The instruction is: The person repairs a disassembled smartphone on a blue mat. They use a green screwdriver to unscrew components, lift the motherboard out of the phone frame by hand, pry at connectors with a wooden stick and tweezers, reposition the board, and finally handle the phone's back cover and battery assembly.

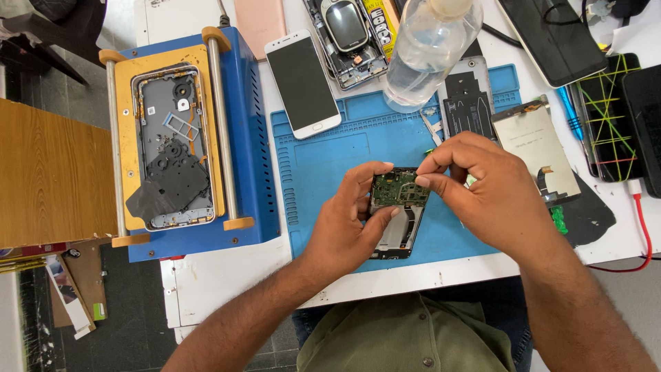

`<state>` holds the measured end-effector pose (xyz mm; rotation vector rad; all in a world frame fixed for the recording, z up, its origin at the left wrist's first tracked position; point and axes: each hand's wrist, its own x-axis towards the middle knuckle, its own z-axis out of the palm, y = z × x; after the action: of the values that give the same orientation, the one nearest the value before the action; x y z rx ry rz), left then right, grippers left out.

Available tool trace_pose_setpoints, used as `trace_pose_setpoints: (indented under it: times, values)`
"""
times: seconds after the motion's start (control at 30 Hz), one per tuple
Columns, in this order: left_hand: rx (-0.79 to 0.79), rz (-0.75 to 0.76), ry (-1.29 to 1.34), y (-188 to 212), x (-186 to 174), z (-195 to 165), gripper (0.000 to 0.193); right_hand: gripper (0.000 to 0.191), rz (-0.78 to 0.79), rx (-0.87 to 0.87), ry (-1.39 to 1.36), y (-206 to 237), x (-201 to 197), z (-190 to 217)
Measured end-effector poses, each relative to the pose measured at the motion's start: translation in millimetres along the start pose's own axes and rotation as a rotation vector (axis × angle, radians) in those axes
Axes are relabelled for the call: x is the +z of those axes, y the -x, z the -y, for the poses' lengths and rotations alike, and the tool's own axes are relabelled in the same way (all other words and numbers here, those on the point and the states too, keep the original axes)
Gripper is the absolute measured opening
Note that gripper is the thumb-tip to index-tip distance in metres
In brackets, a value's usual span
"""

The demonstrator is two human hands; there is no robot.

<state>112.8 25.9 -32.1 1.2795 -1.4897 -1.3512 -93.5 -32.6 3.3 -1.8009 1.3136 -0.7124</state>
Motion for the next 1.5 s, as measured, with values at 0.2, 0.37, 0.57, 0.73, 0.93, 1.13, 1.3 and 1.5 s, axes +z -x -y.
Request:
trace_pose_setpoints:
  times: [0.2, 0.37, 0.57, 0.73, 0.93, 1.13, 1.3, 1.5]
  values:
    - [-0.117, 0.027, -0.037, 1, -2, -6, 0.054, 0.009, 0.137, 0.136, 0.053, -9, -6, 6]
    - [-0.083, 0.003, -0.028, 0, -5, -9, 0.054, 0.016, 0.236, 0.256, 0.125, -20, -9, 14]
    - [-0.048, 0.029, -0.152, -1, -15, -11, 0.056, 0.016, 0.228, 0.239, 0.086, -21, -4, 19]
    - [0.219, -0.037, -0.206, -2, -16, -11, 0.053, 0.018, 0.254, 0.336, 0.079, -22, -1, 13]
    - [-0.267, 0.025, -0.188, -7, -19, -6, 0.039, 0.020, 0.402, 0.525, 0.045, -30, 7, 3]
    - [-0.272, 0.089, 0.047, -16, -21, 13, 0.039, 0.026, 0.341, 0.483, 0.036, -26, 16, -21]
    - [-0.262, 0.095, 0.301, -19, -27, 23, 0.039, 0.030, 0.285, 0.354, -0.040, -3, 15, -49]
    - [-0.227, 0.033, 0.113, -16, -22, 20, 0.038, 0.029, 0.286, 0.423, -0.474, 16, 21, -70]
